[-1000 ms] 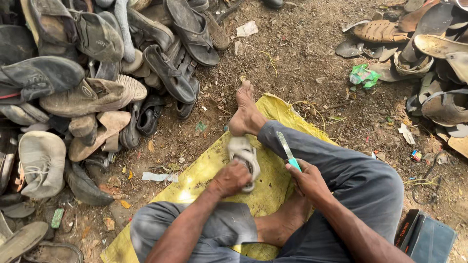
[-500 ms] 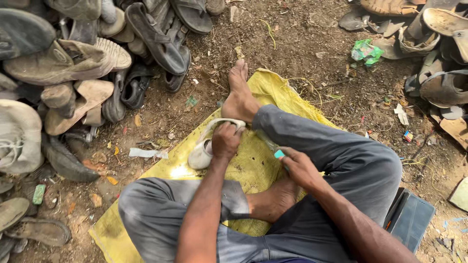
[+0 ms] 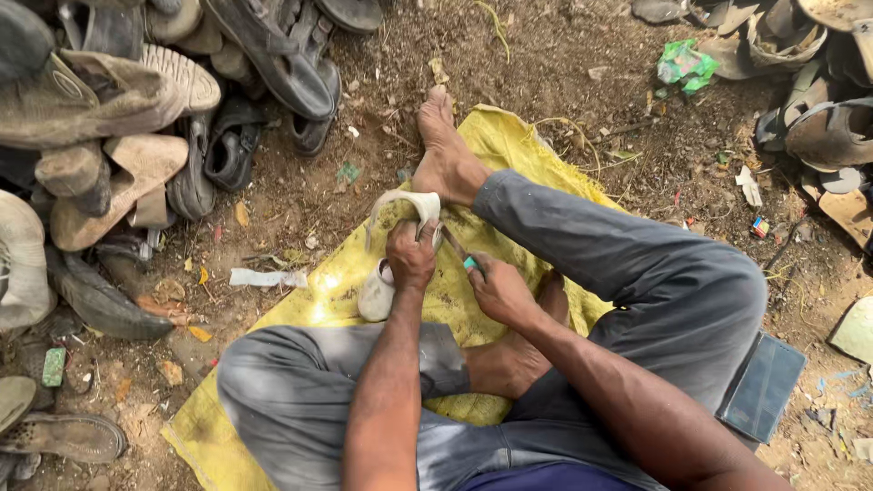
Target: The person cleans and scrapes old shoes and sandals by hand using a small scraping tool.
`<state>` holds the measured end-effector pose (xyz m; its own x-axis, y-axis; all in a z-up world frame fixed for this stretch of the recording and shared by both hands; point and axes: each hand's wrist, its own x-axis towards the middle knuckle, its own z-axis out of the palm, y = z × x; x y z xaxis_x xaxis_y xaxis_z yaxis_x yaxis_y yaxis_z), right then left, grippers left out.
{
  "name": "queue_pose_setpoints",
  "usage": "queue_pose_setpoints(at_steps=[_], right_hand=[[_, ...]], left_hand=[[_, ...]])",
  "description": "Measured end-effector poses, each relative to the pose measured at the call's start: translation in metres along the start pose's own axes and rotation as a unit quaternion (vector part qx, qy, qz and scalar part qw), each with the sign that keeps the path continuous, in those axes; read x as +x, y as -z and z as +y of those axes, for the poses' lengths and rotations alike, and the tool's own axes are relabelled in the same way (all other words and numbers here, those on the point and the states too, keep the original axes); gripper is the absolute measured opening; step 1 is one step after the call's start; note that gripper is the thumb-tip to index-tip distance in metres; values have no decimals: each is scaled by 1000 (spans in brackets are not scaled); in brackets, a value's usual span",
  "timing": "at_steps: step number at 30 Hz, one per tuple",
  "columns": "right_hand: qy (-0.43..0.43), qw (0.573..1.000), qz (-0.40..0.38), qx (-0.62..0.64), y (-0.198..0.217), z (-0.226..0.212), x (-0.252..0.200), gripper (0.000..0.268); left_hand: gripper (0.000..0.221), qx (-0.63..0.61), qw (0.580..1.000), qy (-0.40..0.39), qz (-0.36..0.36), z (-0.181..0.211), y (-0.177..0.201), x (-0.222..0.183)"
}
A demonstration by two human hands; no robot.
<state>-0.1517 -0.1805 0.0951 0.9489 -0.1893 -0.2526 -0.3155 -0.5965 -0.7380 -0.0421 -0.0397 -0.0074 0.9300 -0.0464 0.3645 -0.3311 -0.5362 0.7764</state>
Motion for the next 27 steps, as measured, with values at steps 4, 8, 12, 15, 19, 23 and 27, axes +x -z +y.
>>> queue_pose_setpoints(at_steps=[4, 8, 12, 15, 19, 23, 27], right_hand=[[45, 999, -4, -26, -3, 15, 11, 33], [157, 987, -2, 12, -15, 20, 24, 35], [-58, 994, -89, 29, -22, -2, 20, 35], [21, 998, -48, -37, -34, -7, -26, 38], [11, 1000, -22, -6, -34, -9, -24, 36], [-50, 998, -41, 7, -46, -26, -7, 34], [-5, 997, -9, -82, -54, -18, -41, 36]], left_hand=[[40, -118, 993, 18, -27, 4, 17, 4], [37, -97, 995, 20, -32, -1, 16, 5], [29, -127, 990, 48, -28, -4, 9, 4], [24, -180, 974, 131, -35, -2, 16, 0], [24, -275, 940, 197, -46, -4, 14, 5], [24, -336, 922, 187, -41, -2, 19, 3], [26, -329, 919, 214, -31, -2, 23, 7]])
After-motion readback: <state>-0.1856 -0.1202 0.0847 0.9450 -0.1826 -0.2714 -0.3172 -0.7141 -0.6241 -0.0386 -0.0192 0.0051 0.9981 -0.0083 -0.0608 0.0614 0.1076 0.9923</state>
